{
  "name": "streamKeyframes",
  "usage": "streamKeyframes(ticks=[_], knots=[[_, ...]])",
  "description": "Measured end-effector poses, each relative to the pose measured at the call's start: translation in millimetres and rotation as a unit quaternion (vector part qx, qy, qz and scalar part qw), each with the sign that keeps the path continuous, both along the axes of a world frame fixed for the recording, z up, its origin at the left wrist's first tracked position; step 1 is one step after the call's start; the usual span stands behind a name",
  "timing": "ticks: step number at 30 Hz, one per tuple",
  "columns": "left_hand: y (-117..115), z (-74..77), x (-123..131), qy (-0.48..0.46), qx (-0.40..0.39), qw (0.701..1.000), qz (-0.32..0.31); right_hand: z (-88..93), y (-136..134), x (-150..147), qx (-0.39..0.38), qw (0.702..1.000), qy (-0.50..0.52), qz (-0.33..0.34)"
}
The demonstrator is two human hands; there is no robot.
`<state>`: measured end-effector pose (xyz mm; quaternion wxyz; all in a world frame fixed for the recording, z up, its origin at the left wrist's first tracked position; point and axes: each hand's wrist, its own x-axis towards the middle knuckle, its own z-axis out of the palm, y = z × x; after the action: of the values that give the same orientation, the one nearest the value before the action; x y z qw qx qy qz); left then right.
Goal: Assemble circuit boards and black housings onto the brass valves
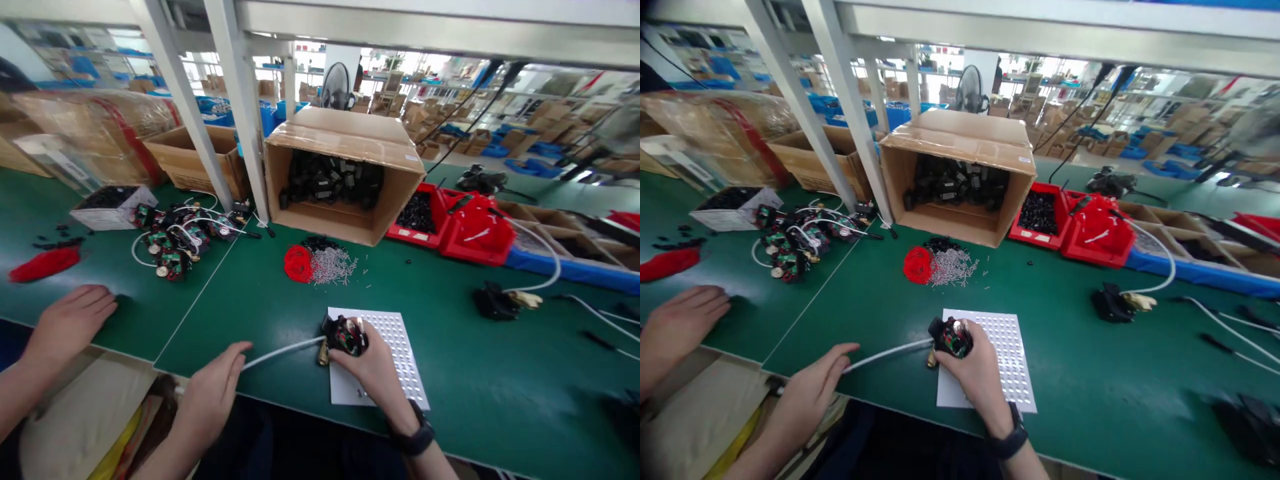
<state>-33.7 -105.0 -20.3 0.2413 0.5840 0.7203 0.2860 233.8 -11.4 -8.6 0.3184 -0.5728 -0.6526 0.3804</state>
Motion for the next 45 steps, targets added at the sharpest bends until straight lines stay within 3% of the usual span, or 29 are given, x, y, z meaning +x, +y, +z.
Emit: streamKeyframes(ticks=[2,4,7,10,12,16,21,25,29,37,45], knots=[[4.6,-8.5,18.7,0.100,0.108,0.989,-0.010,-3.6,-3.6,-10.3,0.015,0.999,-0.020,-0.038],[15.6,-15.1,50.9,0.127,0.147,0.978,-0.069,-3.3,-9.5,-22.5,0.027,0.997,-0.033,-0.062],[34.4,-23.2,100.3,0.057,0.125,0.980,-0.145,2.3,-21.2,-32.8,0.017,0.997,-0.029,-0.063],[47.4,-28.2,124.4,-0.055,0.104,0.986,-0.117,9.1,-29.3,-26.5,-0.018,1.000,0.003,-0.017],[52.7,-27.3,124.0,-0.124,0.084,0.983,-0.107,11.7,-30.0,-15.7,-0.036,0.999,0.023,0.016],[58.3,-14.7,104.5,-0.239,0.024,0.957,-0.165,9.0,-24.7,5.6,-0.082,0.991,0.082,0.061],[55.8,2.4,82.0,-0.222,-0.003,0.942,-0.253,-3.9,-27.5,11.6,-0.102,0.974,0.173,0.102],[50.6,3.5,76.7,-0.241,-0.012,0.944,-0.227,-13.3,-38.3,5.8,-0.118,0.967,0.218,0.063],[49.6,-4.1,75.8,-0.315,-0.021,0.924,-0.215,-17.3,-41.2,4.4,-0.141,0.955,0.251,0.068],[52.7,-5.0,76.6,-0.180,0.021,0.948,-0.260,-21.1,-37.5,4.9,-0.156,0.947,0.280,0.035],[70.0,11.9,82.5,-0.181,0.018,0.948,-0.262,-17.0,-31.4,11.6,-0.113,0.963,0.244,0.039]])
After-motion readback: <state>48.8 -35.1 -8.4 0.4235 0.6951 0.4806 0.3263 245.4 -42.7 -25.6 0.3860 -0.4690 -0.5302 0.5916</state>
